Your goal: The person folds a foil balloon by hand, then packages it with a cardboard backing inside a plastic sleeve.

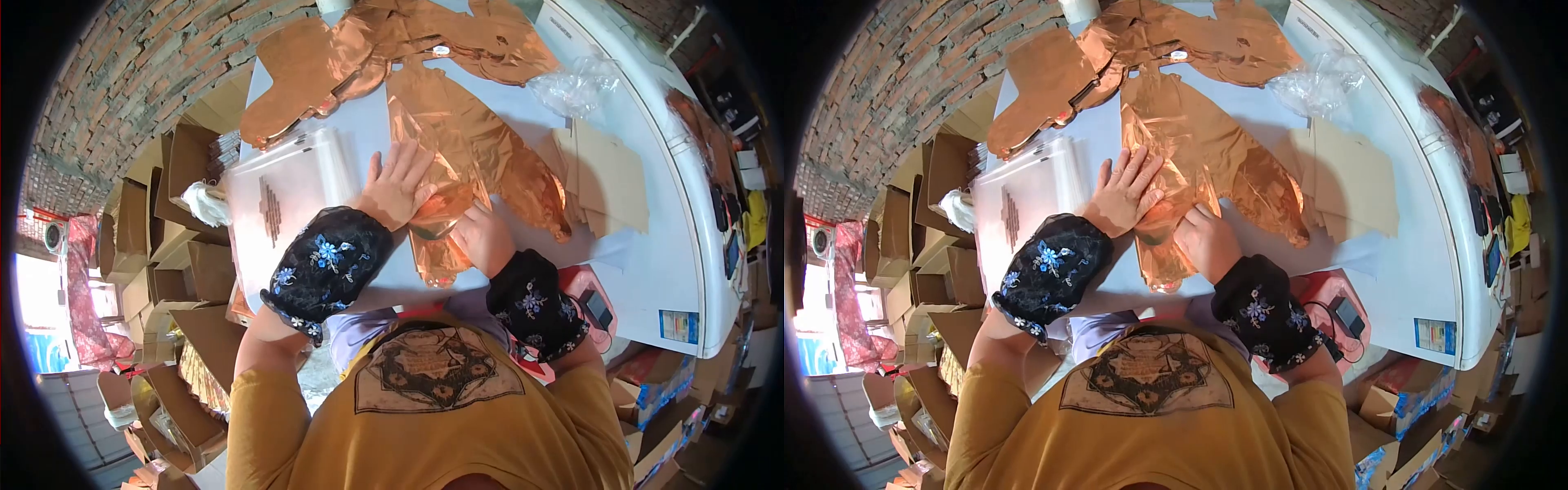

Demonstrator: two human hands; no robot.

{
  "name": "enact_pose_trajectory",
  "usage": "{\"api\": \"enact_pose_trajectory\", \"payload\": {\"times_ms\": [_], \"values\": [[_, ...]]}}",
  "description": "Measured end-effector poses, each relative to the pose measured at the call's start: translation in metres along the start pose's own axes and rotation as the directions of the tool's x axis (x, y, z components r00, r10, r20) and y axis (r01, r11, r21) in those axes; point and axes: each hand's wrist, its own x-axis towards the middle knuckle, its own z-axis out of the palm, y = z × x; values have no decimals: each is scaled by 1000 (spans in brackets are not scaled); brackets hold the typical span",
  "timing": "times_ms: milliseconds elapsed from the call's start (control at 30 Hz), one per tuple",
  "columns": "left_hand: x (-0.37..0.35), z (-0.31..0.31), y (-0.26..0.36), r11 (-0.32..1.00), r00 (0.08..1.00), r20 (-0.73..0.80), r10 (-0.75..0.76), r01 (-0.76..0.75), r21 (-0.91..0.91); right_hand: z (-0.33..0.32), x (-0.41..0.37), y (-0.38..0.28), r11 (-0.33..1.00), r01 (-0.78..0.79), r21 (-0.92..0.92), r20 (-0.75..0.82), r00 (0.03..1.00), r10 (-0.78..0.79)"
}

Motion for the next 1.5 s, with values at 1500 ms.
{"api": "enact_pose_trajectory", "payload": {"times_ms": [1500], "values": [[10, 25, 36, 991, 970, -221, -103, 120, 63, -43, -34, 3, 975, -216, -42, -36, 976, 215]]}}
